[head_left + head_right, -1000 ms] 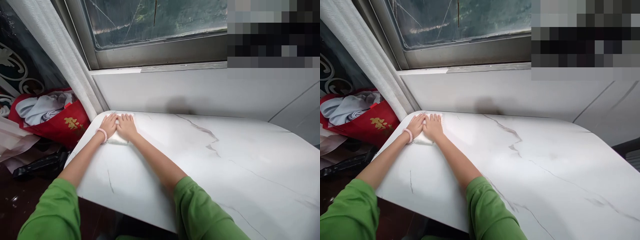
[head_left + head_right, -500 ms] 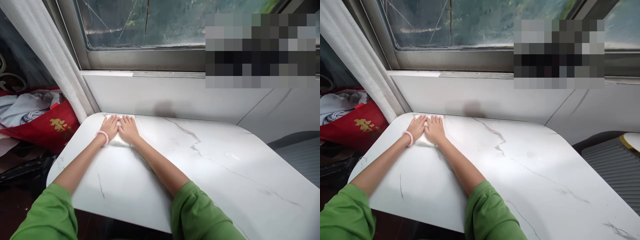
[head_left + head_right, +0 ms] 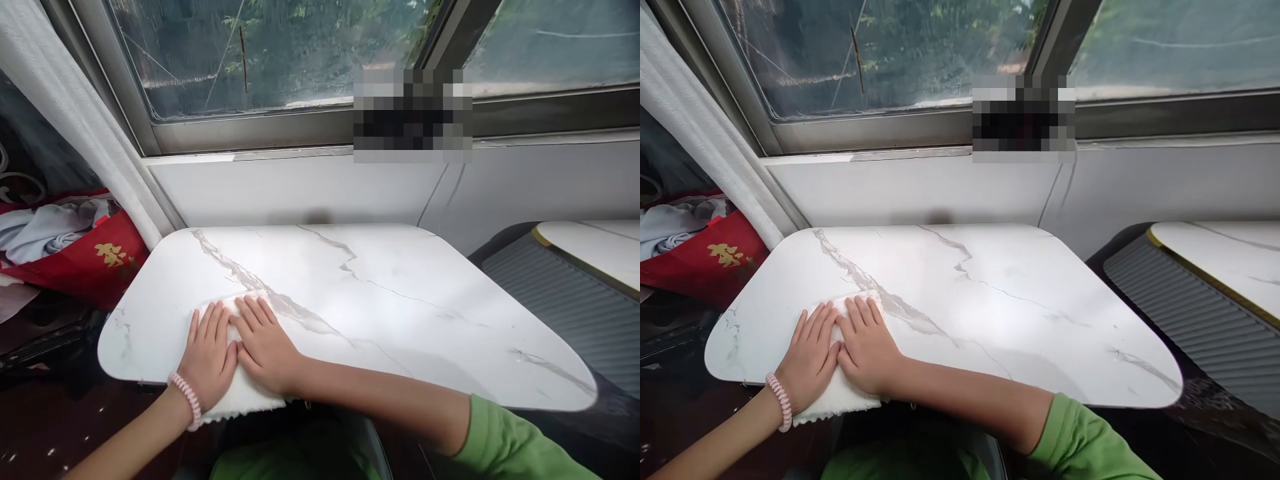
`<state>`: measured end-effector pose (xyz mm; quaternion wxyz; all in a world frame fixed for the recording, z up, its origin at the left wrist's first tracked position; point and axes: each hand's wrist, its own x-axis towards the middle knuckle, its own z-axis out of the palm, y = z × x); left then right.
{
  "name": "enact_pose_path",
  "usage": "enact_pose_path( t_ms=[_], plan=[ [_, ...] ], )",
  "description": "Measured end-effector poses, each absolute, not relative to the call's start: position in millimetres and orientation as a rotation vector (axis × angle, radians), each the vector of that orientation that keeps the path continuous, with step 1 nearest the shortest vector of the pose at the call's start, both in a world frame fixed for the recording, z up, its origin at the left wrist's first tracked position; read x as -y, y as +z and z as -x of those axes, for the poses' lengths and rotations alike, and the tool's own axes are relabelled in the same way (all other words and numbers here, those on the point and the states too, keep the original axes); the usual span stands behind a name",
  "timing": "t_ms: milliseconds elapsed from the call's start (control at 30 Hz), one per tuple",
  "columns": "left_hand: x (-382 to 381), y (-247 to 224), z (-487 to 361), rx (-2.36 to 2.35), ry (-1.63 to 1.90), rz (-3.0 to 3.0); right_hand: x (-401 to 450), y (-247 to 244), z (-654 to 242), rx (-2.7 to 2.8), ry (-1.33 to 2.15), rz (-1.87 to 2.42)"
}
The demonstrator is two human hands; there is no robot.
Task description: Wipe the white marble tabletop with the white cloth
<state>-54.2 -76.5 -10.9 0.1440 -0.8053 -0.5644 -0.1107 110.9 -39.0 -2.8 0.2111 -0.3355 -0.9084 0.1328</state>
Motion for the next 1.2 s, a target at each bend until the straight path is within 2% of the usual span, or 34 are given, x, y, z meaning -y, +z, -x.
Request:
enact_pose_path(
  t_ms=[167,400,533,667,900,1200],
  plan=[
    [42,-10,52,1.674,-0.251,2.383,11,1,-107,2.496,0.446,1.07],
    [-91,5,49,1.832,-0.09,2.446,-106,-2,-89,2.338,0.274,1.247],
    [-160,7,29,1.844,-0.159,2.456,-173,-5,-102,2.288,0.219,1.304],
    [-197,4,3,1.862,-0.222,2.438,-208,-7,-123,2.248,0.201,1.337],
    [-184,3,-20,1.901,-0.21,2.45,-197,-11,-144,2.242,0.221,1.338],
    [-77,1,-56,1.84,-0.188,2.498,-96,-14,-191,2.375,0.185,1.326]
  ],
)
